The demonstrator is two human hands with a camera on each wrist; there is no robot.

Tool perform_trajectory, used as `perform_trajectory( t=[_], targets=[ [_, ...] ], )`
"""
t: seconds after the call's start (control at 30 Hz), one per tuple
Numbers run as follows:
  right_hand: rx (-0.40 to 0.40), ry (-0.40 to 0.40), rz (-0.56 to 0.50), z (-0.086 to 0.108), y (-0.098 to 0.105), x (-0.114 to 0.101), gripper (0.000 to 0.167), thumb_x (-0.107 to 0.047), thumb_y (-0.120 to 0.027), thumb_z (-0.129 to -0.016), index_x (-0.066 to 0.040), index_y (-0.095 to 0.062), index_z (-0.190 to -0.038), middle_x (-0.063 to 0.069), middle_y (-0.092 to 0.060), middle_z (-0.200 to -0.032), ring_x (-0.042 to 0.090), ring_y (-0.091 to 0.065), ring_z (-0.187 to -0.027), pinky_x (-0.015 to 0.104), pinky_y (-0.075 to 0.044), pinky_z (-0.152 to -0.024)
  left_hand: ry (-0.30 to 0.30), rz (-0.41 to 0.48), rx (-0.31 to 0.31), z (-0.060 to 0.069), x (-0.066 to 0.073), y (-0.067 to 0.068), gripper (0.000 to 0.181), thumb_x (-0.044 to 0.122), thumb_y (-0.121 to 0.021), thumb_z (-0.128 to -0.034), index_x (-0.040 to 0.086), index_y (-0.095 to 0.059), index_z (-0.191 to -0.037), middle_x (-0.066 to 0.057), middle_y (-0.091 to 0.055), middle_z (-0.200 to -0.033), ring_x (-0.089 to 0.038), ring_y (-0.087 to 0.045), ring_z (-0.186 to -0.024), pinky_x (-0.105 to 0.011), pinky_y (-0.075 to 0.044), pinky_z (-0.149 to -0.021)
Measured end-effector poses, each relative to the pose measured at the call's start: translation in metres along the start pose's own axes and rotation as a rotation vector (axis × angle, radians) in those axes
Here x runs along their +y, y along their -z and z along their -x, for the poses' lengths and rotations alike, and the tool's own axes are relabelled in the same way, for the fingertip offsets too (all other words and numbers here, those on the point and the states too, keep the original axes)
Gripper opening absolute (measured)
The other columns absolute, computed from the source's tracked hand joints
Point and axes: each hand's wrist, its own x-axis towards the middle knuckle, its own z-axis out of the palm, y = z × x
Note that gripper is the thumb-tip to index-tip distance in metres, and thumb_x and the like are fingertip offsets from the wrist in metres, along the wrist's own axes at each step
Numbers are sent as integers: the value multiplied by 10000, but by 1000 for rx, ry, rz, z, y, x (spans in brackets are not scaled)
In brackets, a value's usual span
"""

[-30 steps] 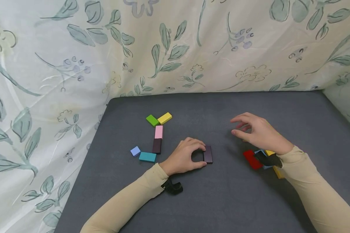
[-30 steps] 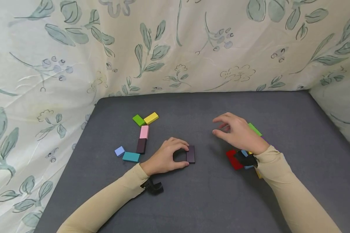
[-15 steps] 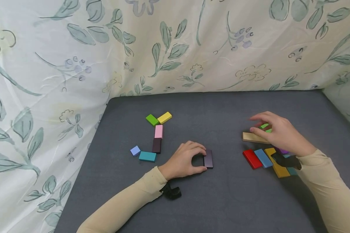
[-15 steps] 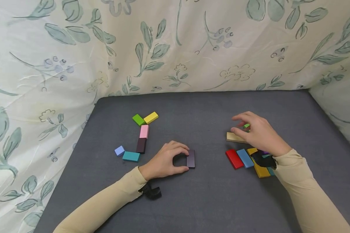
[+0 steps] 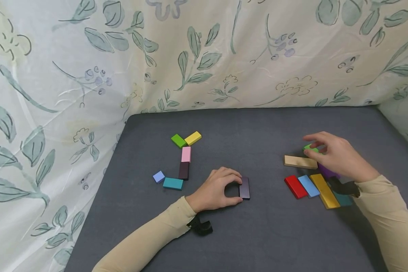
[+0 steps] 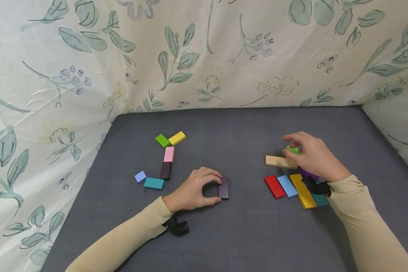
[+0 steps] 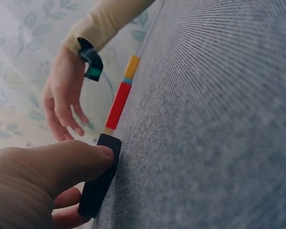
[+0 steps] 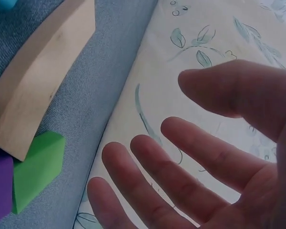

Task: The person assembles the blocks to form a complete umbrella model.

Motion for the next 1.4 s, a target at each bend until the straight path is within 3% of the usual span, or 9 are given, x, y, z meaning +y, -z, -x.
perform_trajectory(
  t=[0.23, 0.37, 0.5, 0.6, 0.67, 0.87, 1.13, 1.23, 1.4],
  targets=[
    [-17, 72, 61, 5, -1, -2, 447, -138, -774, -933, 27, -640, -1326, 240, -668, -1225, 355, -685, -1015, 579, -579, -833, 0, 15, 0, 0, 0, -1, 387, 354, -845, -883, 185, -695, -1198, 35, -627, -1370, -135, -524, -1291, -424, -413, -1031],
    [-15, 119, 86, 17, 0, -4, 397, -142, -787, -917, -16, -678, -1278, 180, -698, -1181, 299, -705, -962, 394, -599, -706, 0, 24, -1, 1, 0, 0, 383, 354, -844, -885, 186, -696, -1196, 38, -626, -1370, -134, -521, -1291, -425, -412, -1029],
    [-49, 128, 90, 32, -2, -4, 380, -137, -804, -891, -74, -690, -1247, 107, -673, -1083, 138, -601, -807, 239, -463, -580, -2, 25, 0, 1, 0, -1, 383, 354, -843, -884, 188, -696, -1196, 38, -624, -1368, -134, -521, -1289, -425, -409, -1034],
    [-51, 160, 94, 44, -6, -2, 399, -83, -842, -832, -109, -703, -1205, 44, -641, -1057, 68, -478, -722, 231, -392, -569, -4, 21, 1, 0, 0, -2, 387, 353, -845, -881, 188, -696, -1198, 34, -623, -1366, -138, -522, -1286, -425, -408, -1039],
    [-37, 201, 107, 51, -10, 1, 417, -49, -873, -784, -129, -722, -1166, 25, -650, -1089, 56, -512, -748, 232, -419, -595, -2, 21, 1, 0, 0, -2, 390, 352, -847, -880, 190, -696, -1200, 32, -620, -1362, -140, -521, -1285, -426, -408, -1042],
    [-20, 314, 182, 66, -16, 6, 522, -81, -955, -681, -183, -731, -1141, 12, -661, -1235, 215, -607, -1067, 264, -538, -776, 6, 35, 8, 1, 1, 0, 391, 341, -854, -875, 189, -698, -1199, 29, -616, -1348, -141, -518, -1279, -434, -408, -1043],
    [-84, 273, 134, 75, -25, 4, 511, -80, -933, -712, -189, -721, -1163, 26, -611, -1334, 239, -455, -1202, 296, -562, -774, 5, 37, 10, 3, -1, -1, 390, 344, -857, -872, 189, -699, -1193, 31, -618, -1342, -141, -518, -1277, -438, -403, -1051],
    [-74, 295, 141, 76, -31, 4, 504, -78, -933, -702, -185, -721, -1146, 41, -612, -1343, 270, -440, -1220, 275, -532, -795, -2, 45, 11, 4, -2, -2, 385, 337, -855, -874, 183, -700, -1191, 30, -618, -1339, -144, -518, -1278, -441, -400, -1052],
    [-49, 329, 199, 77, -38, 6, 531, -71, -946, -662, -187, -719, -1127, 50, -628, -1322, 287, -443, -1201, 355, -532, -824, -13, 47, 15, 5, -4, -3, 380, 339, -852, -878, 179, -699, -1186, 28, -617, -1337, -147, -517, -1276, -444, -399, -1047]
  ],
)
